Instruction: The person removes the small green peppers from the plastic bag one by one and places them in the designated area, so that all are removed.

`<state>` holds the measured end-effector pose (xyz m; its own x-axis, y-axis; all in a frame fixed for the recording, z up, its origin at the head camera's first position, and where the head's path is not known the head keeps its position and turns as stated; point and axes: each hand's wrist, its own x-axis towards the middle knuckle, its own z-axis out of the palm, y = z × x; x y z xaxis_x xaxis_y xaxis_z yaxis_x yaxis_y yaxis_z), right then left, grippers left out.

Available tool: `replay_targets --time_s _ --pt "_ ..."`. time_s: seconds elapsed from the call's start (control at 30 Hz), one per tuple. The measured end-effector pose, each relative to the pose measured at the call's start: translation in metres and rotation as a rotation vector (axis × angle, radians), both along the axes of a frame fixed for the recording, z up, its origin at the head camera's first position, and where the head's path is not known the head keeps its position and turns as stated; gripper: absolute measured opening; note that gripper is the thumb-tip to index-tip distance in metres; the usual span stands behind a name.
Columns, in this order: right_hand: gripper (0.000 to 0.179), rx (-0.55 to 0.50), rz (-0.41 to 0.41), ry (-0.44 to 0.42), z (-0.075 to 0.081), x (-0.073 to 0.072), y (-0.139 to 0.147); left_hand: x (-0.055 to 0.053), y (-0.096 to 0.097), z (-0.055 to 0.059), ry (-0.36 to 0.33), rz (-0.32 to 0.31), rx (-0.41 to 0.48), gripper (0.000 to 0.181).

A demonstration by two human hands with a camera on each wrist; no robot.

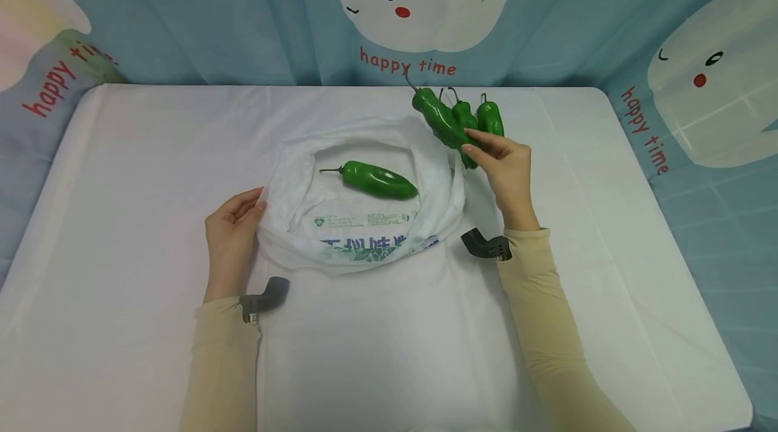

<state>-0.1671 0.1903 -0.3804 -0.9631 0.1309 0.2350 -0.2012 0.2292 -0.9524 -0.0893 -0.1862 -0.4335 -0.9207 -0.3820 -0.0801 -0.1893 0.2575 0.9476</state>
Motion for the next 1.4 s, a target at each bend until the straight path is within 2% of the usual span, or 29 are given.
replay_targets --time_s 0.3,0.6,1.0,1.27,1.4 --pt "0.024 -0.05 -0.154 -0.027 -0.004 -0.006 0.018 0.0 0.0 0.0 -0.001 -0.007 0.004 0.027" --pt "0.026 -0.111 -0.253 -0.016 -0.007 -0.01 0.037 0.001 0.001 0.002 0.014 -0.014 0.005 0.027" --pt "0.026 -0.078 -0.395 -0.026 -0.016 -0.013 0.056 0.002 0.002 0.003 0.013 -0.012 0.007 0.027" --pt "0.027 0.078 -0.496 -0.028 -0.026 -0.016 0.067 0.001 0.001 0.003 0.005 -0.006 0.02 0.027" --pt "0.026 0.071 -0.536 -0.054 -0.031 -0.017 0.072 0.001 0.001 0.001 0.007 -0.006 0.03 0.027"
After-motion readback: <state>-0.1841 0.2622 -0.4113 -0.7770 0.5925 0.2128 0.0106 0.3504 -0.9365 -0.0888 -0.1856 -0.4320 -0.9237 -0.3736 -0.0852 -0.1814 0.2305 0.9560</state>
